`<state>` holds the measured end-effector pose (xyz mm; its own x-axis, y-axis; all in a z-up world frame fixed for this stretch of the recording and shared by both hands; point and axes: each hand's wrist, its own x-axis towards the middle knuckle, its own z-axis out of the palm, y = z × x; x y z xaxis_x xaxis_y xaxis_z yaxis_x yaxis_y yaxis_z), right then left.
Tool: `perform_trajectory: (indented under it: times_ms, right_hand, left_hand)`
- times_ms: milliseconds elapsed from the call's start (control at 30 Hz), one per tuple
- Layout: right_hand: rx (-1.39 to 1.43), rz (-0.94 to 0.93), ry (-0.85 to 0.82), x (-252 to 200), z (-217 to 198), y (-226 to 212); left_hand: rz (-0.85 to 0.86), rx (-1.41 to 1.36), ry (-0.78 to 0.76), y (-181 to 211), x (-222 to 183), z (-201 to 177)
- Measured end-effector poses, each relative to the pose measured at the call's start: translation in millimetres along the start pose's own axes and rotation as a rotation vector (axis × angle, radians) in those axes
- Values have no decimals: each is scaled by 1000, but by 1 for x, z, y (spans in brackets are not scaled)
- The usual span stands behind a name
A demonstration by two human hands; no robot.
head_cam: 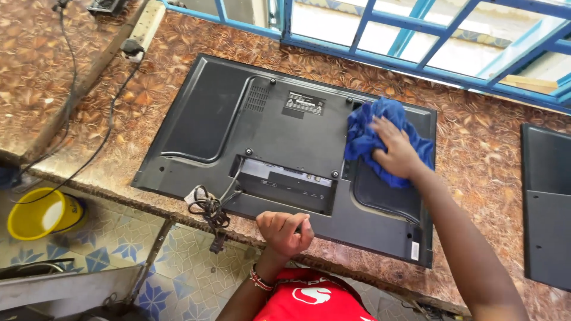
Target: The person lifts a television onto a workbench and cleans the back casing using a blue cloth.
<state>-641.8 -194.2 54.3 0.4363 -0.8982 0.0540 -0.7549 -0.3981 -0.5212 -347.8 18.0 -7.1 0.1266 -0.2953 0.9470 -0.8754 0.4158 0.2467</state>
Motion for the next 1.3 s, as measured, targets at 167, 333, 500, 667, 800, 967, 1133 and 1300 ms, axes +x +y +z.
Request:
perform_trajectory:
  times_ms: [167, 333, 500, 667, 800, 967, 1133, 1300]
  right_hand:
    - [-40, -312, 106, -27, -8, 65]
    - [-172, -33, 159, -41, -3, 59]
    - [86, -104, -103, -92, -24, -25]
    - [407, -156, -329, -121, -43, -17]
    - [427, -115, -394, -111, -45, -34]
    - [409, -246, -237, -109, -4, -62]
    - [17, -10, -87, -133, 20, -103]
    - [64, 112, -89, -114, -1, -133]
  left_hand:
    - [-37, -95, -163, 4, 2, -14]
    - [-47, -65, -264, 10, 12, -22]
    - [-37, -61, -350, 12, 10, -25]
    - [-56, -39, -432, 16, 21, -27]
    - [-106, -70, -668, 22, 43, -37]
    - [-144, -91, -783, 25, 50, -40]
    - [-158, -77, -811, 20, 43, -39]
    - [-193, -92, -795, 24, 45, -39]
